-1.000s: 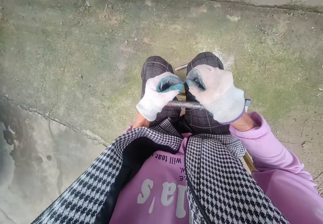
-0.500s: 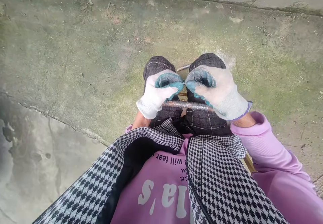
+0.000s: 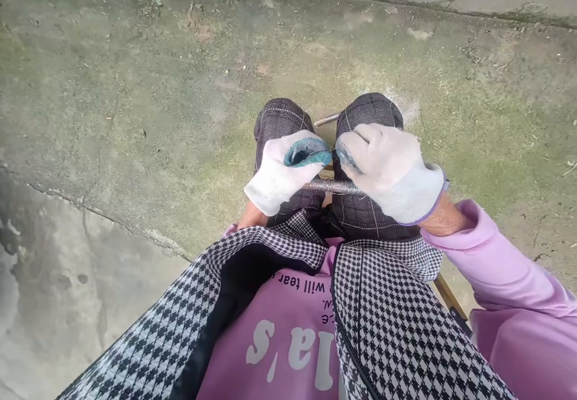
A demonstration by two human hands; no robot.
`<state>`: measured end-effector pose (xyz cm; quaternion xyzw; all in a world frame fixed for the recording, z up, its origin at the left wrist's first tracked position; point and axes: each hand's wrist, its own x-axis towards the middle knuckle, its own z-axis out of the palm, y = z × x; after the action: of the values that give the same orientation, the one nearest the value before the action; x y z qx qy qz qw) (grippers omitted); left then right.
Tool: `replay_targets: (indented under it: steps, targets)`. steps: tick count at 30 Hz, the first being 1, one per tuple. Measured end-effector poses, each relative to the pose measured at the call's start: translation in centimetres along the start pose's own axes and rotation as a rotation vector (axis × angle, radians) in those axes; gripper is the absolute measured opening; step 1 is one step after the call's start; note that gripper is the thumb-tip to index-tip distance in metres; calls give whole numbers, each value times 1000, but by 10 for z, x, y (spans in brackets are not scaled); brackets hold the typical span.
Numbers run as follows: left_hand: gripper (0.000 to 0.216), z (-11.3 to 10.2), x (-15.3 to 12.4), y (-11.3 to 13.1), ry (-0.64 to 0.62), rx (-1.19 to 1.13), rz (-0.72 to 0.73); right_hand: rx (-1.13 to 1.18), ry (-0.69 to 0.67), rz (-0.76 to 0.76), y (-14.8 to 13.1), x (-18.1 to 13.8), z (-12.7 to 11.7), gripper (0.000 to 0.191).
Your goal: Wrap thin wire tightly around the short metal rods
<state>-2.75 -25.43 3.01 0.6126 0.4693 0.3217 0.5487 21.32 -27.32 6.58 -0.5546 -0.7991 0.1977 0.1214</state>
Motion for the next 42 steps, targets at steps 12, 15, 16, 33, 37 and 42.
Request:
replay_targets:
  steps: [12, 15, 16, 33, 37, 42]
  targets:
    - [16, -11, 5, 1, -135, -162, -147, 741, -178, 142, 18, 7, 1, 27]
    - [17, -10, 4, -1, -129, -204, -116, 874, -81, 268, 4, 4, 9, 22]
    - [17, -10, 3, -1, -116, -210, -102, 908, -29, 309, -1, 3, 11, 18]
    - [15, 1, -9, -1, -11, -119, 41, 737, 202, 315, -16, -10, 32, 9]
    - [24, 0, -8, -3, -66, -283, -193, 780, 185, 308, -22, -7, 24, 6]
    - [39, 0, -3, -9, -51, -386, -271, 428, 248, 100, -22, -5, 12, 17]
